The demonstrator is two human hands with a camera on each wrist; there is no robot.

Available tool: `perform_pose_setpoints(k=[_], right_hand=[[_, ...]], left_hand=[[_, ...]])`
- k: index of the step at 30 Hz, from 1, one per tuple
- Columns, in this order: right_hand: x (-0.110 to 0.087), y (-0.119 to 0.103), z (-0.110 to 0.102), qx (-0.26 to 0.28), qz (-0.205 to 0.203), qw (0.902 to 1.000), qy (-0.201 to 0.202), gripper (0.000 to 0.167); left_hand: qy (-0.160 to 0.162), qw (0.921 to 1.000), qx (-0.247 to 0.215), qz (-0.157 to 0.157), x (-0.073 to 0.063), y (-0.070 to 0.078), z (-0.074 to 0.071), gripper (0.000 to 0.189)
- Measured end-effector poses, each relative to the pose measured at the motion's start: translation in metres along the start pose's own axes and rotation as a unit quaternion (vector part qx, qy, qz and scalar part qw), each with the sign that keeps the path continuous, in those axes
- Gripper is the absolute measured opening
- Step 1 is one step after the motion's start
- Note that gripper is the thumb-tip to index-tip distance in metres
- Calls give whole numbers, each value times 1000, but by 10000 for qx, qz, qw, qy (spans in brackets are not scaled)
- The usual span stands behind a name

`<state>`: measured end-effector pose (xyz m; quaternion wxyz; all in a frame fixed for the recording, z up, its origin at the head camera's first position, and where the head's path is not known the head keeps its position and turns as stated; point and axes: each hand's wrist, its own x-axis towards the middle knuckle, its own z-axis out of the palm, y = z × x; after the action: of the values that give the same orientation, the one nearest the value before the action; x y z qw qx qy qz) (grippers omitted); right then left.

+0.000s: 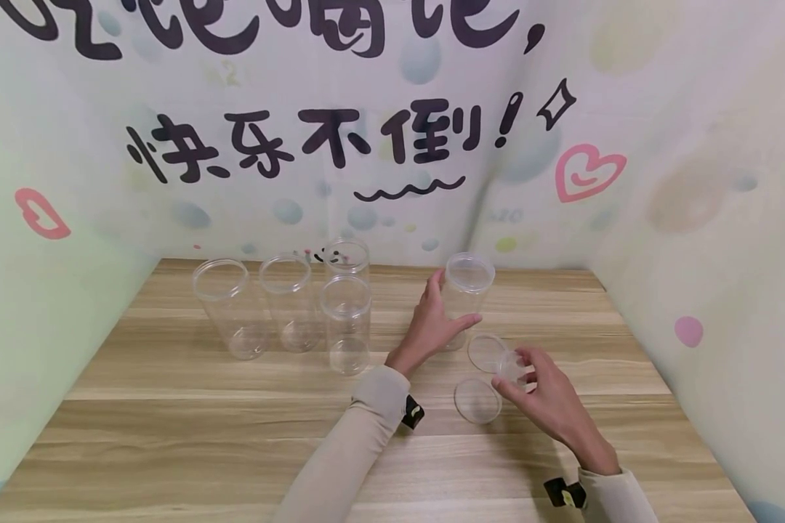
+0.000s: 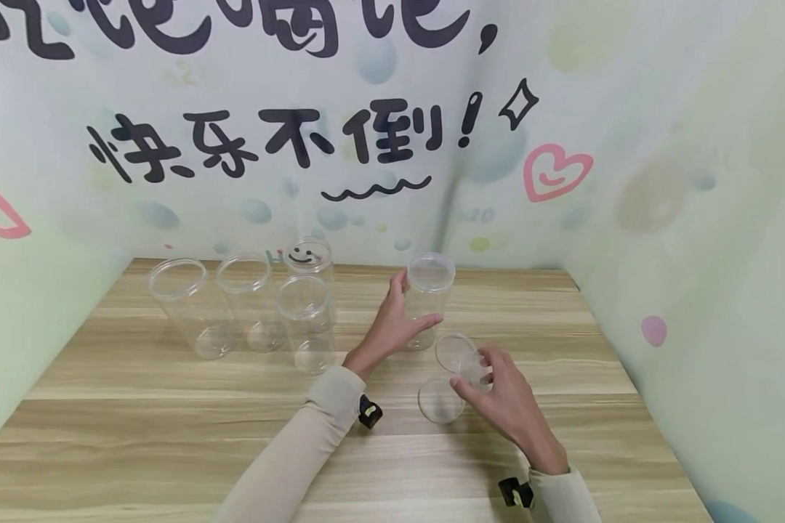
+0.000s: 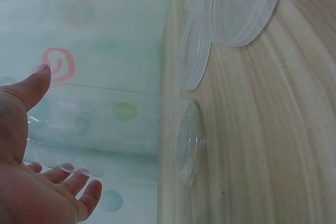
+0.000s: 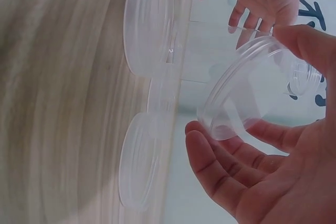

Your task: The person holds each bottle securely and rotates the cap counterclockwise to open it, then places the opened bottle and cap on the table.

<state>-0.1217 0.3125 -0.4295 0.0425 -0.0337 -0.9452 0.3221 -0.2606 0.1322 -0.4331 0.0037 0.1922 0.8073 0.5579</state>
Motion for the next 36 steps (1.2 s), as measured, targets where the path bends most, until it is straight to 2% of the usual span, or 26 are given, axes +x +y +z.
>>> perform_pose_setpoints(k=[17,29,36], right_hand=[[-3,5,3,-28,147,9997,-187,70],[-5,9,5,-71,211,9994,-269,74],[-6,12,6,-244,-61,9996,-115,74]], left_hand=[[312,9994,95,74,3,-2,1,97],[325,9994,-7,-137,-2,0,-6,100],[388,9992,58,-112,-6,2,-9,103]])
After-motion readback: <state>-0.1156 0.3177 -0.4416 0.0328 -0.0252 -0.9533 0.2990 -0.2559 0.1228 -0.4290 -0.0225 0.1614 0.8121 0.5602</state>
